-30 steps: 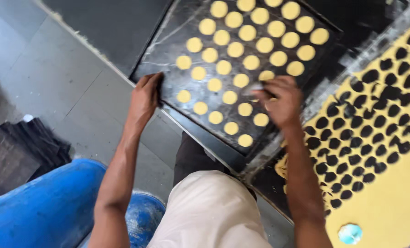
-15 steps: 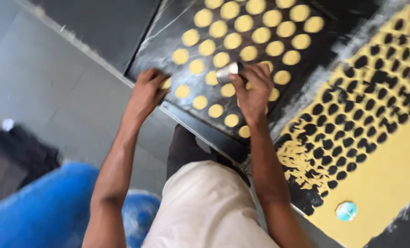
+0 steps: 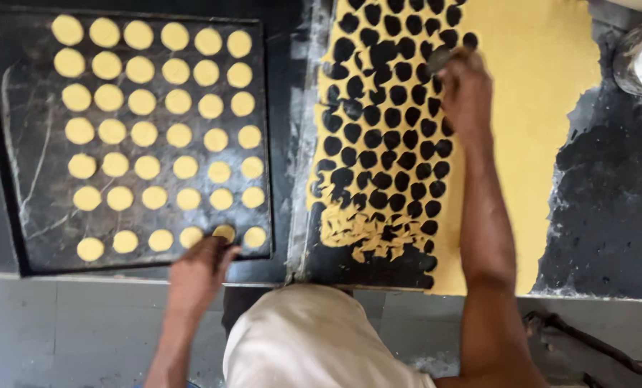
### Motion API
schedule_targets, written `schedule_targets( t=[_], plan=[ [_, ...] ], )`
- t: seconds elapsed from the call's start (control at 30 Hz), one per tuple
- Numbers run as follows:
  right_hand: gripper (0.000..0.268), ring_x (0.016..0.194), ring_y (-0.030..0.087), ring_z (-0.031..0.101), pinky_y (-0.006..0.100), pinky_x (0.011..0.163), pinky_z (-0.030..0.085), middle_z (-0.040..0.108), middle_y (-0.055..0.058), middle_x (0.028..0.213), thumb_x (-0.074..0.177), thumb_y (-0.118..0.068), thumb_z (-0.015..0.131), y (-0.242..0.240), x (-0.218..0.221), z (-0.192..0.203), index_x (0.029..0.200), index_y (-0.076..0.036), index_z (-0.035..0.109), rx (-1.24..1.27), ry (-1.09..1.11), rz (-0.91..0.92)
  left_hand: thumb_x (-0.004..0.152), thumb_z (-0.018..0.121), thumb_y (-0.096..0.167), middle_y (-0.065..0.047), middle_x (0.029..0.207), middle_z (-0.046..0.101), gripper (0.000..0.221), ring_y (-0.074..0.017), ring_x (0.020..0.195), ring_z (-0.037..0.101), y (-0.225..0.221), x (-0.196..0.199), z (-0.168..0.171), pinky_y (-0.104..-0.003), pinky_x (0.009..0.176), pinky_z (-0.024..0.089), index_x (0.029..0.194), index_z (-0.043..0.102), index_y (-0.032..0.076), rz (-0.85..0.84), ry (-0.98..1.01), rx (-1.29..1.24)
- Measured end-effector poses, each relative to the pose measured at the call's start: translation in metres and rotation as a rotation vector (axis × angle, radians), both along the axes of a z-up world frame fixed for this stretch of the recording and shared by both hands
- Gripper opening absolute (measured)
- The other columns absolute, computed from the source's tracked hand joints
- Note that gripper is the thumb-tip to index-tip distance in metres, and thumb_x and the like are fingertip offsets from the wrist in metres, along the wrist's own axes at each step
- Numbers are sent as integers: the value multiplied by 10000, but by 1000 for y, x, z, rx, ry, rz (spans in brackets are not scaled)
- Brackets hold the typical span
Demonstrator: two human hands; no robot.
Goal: The person uses a metal ring to cut circular pieces from a sheet of yellow dough and arranges them in rows on a black baking tray, then gathers the remaining dough scraps.
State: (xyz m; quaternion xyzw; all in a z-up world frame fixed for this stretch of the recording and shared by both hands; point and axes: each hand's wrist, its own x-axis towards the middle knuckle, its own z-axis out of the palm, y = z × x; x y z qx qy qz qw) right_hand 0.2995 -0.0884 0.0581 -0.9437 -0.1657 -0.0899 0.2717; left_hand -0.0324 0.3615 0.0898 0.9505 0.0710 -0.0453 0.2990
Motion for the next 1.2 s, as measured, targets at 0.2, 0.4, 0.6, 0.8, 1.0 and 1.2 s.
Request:
schedule_targets(
  t=[0.2, 0.4, 0.6, 0.8, 1.0, 1.2],
  plan=[
    [280, 1062, 394, 691, 468, 886, 562, 689, 230, 1201, 928, 220, 582, -77, 95, 2, 1042, 20, 742, -122, -203, 59, 929, 676, 465, -186, 707, 700, 423, -401, 625, 689, -73, 29, -30, -500, 531, 549, 888, 657, 44, -53, 195, 125],
    [151, 996, 375, 687, 441, 834, 560, 693, 222, 1210, 960, 150, 638, -92, 122, -56, 1003, 40, 730, -244, -180, 8, 973, 628, 323, -197, 704, 695, 297, -412, 618, 693, -75, 24, -53, -511, 540, 549, 891, 628, 38, -37, 327, 75],
    [80, 793, 199, 648, 351, 715, 514, 728, 117, 926, 983, -80, 760, -93, 168, -55, 1029, -30, 803, -158, 153, -11, 949, 673, 343, -242, 706, 678, 321, -447, 665, 679, -57, 44, -33, -544, 619, 540, 871, 631, 34, -130, 417, -154],
    [265, 668, 79, 566, 288, 590, 441, 665, 37, 806, 1047, -230, 763, -28, 168, 11, 1019, 33, 777, 48, 398, -186, 926, 720, 357, -205, 758, 714, 331, -422, 718, 690, -4, 53, -9, -521, 652, 526, 839, 675, 41, -166, 363, -452],
    [278, 644, 34, 630, 236, 568, 460, 733, -23, 801, 1059, -302, 755, 170, 67, 29, 1088, -28, 789, 217, 576, -139, 948, 718, 213, -203, 875, 703, 215, -406, 786, 691, 135, 61, -2, -478, 687, 547, 1034, 696, 16, 295, -41, -327],
    [307, 871, 210, 607, 360, 749, 479, 712, 59, 928, 956, -296, 884, 424, 3, -19, 950, -13, 766, 150, 20, 431, 989, 715, 120, -212, 1460, 554, 290, -413, 1345, 508, 278, 117, -53, -525, 1122, 402, 1265, 713, 33, 421, -371, -9]
  ],
)
